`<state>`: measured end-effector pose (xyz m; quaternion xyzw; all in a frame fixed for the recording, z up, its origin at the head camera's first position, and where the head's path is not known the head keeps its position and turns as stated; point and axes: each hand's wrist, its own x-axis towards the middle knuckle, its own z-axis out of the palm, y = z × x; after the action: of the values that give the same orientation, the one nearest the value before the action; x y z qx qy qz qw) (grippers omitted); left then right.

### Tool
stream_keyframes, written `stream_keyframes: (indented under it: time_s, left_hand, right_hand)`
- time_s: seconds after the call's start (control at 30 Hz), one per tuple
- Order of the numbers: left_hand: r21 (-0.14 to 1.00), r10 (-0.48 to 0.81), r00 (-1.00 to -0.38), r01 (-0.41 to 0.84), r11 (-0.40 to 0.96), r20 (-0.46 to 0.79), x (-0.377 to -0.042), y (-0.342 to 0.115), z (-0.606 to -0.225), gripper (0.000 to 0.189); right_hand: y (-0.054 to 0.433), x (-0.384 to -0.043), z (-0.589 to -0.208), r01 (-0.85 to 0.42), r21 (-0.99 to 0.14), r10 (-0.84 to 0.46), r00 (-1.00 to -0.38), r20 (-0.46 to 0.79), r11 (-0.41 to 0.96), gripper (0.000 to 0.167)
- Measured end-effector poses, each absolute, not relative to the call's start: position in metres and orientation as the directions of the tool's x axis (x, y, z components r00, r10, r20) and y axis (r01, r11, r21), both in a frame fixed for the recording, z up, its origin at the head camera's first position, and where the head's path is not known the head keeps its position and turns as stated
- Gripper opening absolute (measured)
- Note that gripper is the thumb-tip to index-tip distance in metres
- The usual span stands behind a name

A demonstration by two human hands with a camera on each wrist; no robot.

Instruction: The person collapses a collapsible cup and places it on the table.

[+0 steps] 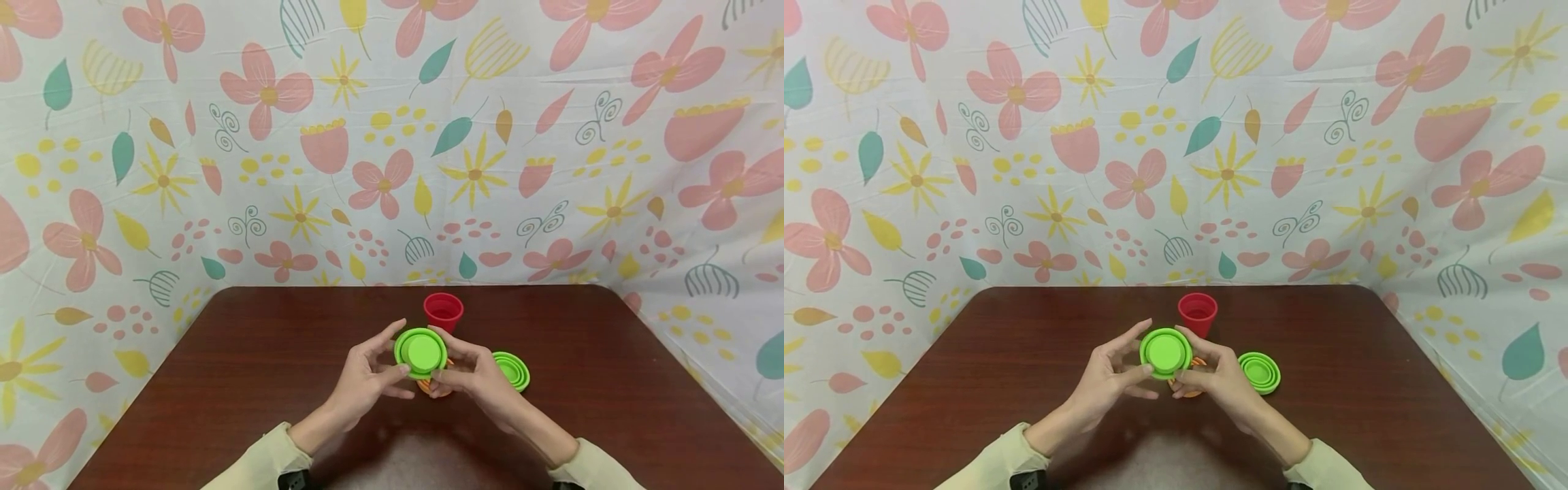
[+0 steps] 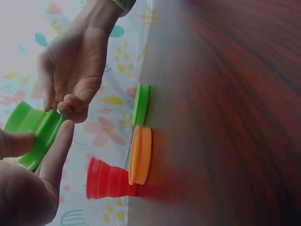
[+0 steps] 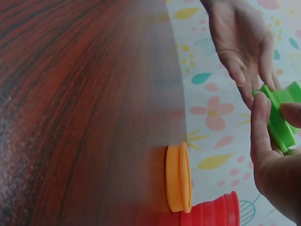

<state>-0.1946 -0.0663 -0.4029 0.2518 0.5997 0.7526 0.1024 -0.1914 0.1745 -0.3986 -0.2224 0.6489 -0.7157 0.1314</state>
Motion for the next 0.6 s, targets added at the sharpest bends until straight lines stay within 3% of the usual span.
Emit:
stream_keyframes:
  time_s: [0.37, 0.6]
  left_hand:
    - [0.959, 0.433, -0.88, 0.082, -0.27, 0.197, -0.195, -0.069, -0.403, 0.046]
    - [0.964, 0.419, -0.89, 0.075, -0.255, 0.18, -0.196, -0.07, -0.402, 0.043]
  right_hand:
    - [0.175, -0.191, -0.394, -0.031, -0.995, -0.453, -0.888, 0.071, -0.095, 0.07]
    - [0.176, -0.19, -0.388, 0.031, -0.993, -0.464, -0.885, 0.027, -0.117, 0.061]
